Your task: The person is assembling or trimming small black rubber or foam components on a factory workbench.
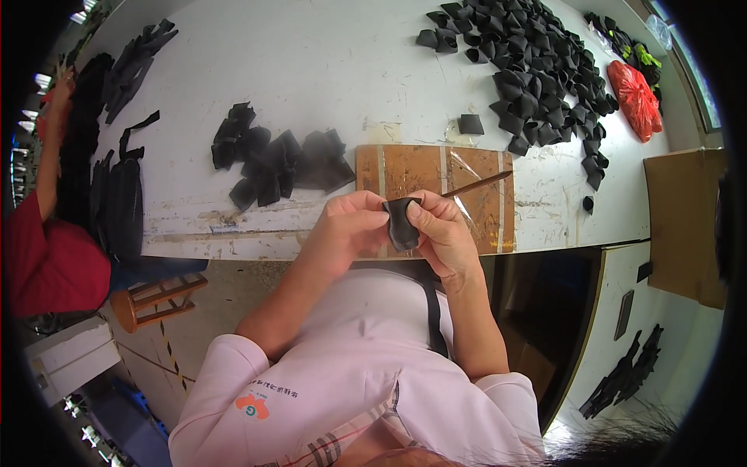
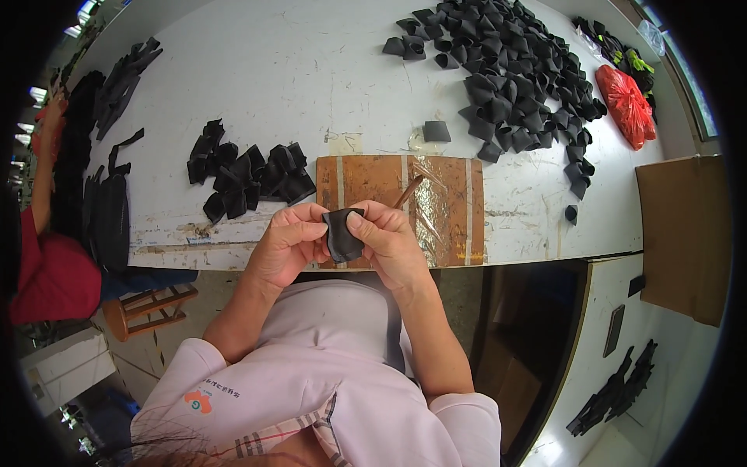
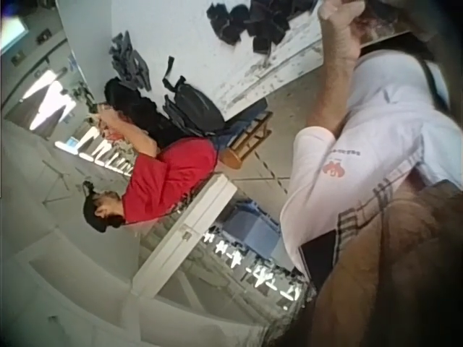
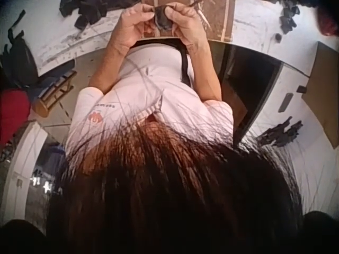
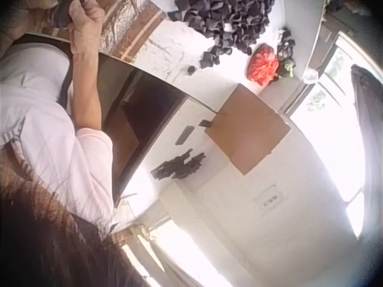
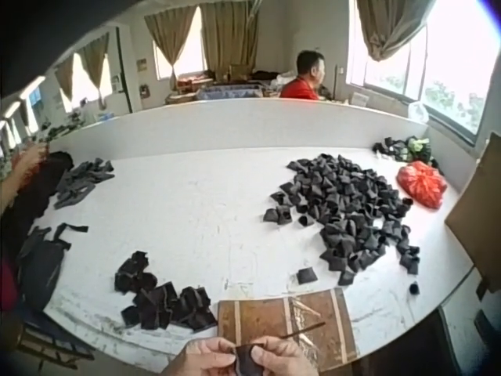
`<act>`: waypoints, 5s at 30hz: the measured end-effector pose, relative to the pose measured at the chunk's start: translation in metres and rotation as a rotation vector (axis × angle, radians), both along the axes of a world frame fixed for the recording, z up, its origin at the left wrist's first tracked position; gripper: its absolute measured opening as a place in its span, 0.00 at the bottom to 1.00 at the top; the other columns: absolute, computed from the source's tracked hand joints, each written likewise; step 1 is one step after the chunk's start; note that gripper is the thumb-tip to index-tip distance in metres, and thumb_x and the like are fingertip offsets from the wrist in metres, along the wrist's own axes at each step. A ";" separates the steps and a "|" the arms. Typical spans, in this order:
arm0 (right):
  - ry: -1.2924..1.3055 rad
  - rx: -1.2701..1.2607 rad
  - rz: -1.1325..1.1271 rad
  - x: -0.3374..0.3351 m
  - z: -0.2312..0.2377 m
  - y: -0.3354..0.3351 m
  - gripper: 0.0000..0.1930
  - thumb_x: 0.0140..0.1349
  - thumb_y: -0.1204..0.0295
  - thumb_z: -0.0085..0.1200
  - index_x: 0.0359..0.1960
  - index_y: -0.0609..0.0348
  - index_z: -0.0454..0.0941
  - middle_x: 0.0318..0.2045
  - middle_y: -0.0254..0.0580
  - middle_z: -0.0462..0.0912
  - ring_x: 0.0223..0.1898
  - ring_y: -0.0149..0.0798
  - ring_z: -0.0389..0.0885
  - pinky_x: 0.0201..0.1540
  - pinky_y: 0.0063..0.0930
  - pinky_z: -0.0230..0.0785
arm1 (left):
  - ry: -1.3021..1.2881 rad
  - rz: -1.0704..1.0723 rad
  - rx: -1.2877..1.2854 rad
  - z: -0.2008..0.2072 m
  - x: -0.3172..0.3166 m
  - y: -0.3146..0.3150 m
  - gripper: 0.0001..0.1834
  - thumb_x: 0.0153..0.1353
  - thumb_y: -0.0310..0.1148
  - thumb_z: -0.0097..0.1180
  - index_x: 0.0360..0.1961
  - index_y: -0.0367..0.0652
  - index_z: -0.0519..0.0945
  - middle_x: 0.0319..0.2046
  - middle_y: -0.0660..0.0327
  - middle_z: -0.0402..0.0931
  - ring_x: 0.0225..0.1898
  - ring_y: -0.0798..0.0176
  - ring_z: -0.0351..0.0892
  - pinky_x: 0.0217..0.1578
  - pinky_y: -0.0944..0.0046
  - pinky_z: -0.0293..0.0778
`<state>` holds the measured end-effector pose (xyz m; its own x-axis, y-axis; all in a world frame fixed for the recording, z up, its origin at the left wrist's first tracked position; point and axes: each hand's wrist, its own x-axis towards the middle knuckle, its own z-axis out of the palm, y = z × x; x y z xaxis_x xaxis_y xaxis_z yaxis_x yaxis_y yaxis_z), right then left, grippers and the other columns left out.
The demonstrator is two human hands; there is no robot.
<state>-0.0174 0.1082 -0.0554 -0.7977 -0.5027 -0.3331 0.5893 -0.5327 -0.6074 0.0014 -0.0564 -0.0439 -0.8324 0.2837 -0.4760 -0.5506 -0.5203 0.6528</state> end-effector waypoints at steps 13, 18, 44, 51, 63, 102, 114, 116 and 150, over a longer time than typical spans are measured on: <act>0.910 1.136 -0.344 0.020 0.019 -0.017 0.14 0.49 0.70 0.59 0.35 0.63 0.73 0.27 0.42 0.71 0.26 0.36 0.72 0.24 0.26 0.65 | 0.440 0.132 -0.692 -0.002 0.008 0.014 0.02 0.52 0.23 0.56 0.27 0.36 0.76 0.19 0.67 0.73 0.21 0.80 0.67 0.22 0.79 0.64; 0.981 1.102 -0.388 0.021 0.017 -0.018 0.07 0.48 0.76 0.57 0.30 0.63 0.74 0.25 0.42 0.72 0.24 0.39 0.72 0.23 0.27 0.64 | 0.795 0.213 -1.058 -0.002 0.012 0.031 0.03 0.50 0.19 0.55 0.27 0.35 0.76 0.16 0.66 0.72 0.17 0.78 0.67 0.18 0.77 0.64; 0.510 0.386 -0.241 -0.027 0.107 0.041 0.12 0.59 0.64 0.49 0.23 0.58 0.71 0.18 0.23 0.66 0.20 0.17 0.59 0.22 0.12 0.51 | 0.070 -0.161 0.802 0.082 -0.053 0.049 0.16 0.47 0.15 0.40 0.41 0.30 0.66 0.31 0.48 0.74 0.04 0.79 0.53 0.04 0.78 0.51; 0.321 0.264 -0.130 -0.033 0.053 0.043 0.12 0.59 0.62 0.49 0.24 0.57 0.73 0.16 0.22 0.64 0.16 0.18 0.56 0.17 0.11 0.49 | 0.191 -0.085 0.387 0.054 -0.052 0.049 0.14 0.52 0.20 0.44 0.42 0.33 0.67 0.28 0.59 0.72 0.07 0.79 0.56 0.07 0.78 0.54; 1.156 1.049 -0.577 -0.007 0.076 0.032 0.17 0.44 0.67 0.63 0.35 0.61 0.74 0.30 0.42 0.73 0.26 0.35 0.72 0.24 0.22 0.64 | 1.059 0.134 -0.360 0.067 -0.047 0.058 0.06 0.56 0.27 0.51 0.34 0.37 0.75 0.33 0.56 0.73 0.42 0.61 0.69 0.45 0.63 0.64; 1.416 1.193 -0.524 -0.025 0.078 0.042 0.07 0.42 0.80 0.58 0.25 0.61 0.75 0.20 0.37 0.72 0.22 0.38 0.67 0.22 0.28 0.61 | 0.819 0.168 -0.253 0.052 -0.050 0.060 0.06 0.48 0.15 0.52 0.27 0.35 0.78 0.28 0.62 0.74 0.28 0.74 0.71 0.30 0.75 0.69; 1.417 1.176 -0.512 -0.022 0.071 0.041 0.07 0.41 0.81 0.58 0.25 0.61 0.75 0.21 0.38 0.72 0.22 0.39 0.68 0.22 0.28 0.61 | 0.993 0.145 -0.560 0.057 -0.049 0.055 0.05 0.47 0.19 0.54 0.28 0.34 0.77 0.31 0.58 0.75 0.31 0.73 0.73 0.33 0.74 0.69; 1.351 1.253 -0.471 -0.018 0.076 0.039 0.07 0.42 0.81 0.57 0.25 0.62 0.75 0.22 0.39 0.72 0.23 0.38 0.68 0.23 0.28 0.61 | 0.846 -0.062 -0.611 0.046 -0.045 0.045 0.05 0.53 0.24 0.55 0.32 0.34 0.76 0.28 0.62 0.75 0.29 0.75 0.71 0.32 0.75 0.68; 0.476 0.793 0.044 0.025 0.006 -0.014 0.15 0.60 0.64 0.49 0.22 0.65 0.74 0.16 0.31 0.72 0.18 0.21 0.65 0.20 0.13 0.57 | 0.610 0.009 -2.036 -0.077 -0.046 -0.048 0.05 0.46 0.25 0.55 0.23 0.37 0.72 0.24 0.53 0.69 0.31 0.51 0.71 0.31 0.56 0.69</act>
<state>0.0074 0.0938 -0.0496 -0.9243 -0.3007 -0.2350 0.1942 0.1593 -0.9679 -0.0448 -0.1044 -0.1211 -0.9609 -0.1558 0.2288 -0.1058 0.9705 0.2166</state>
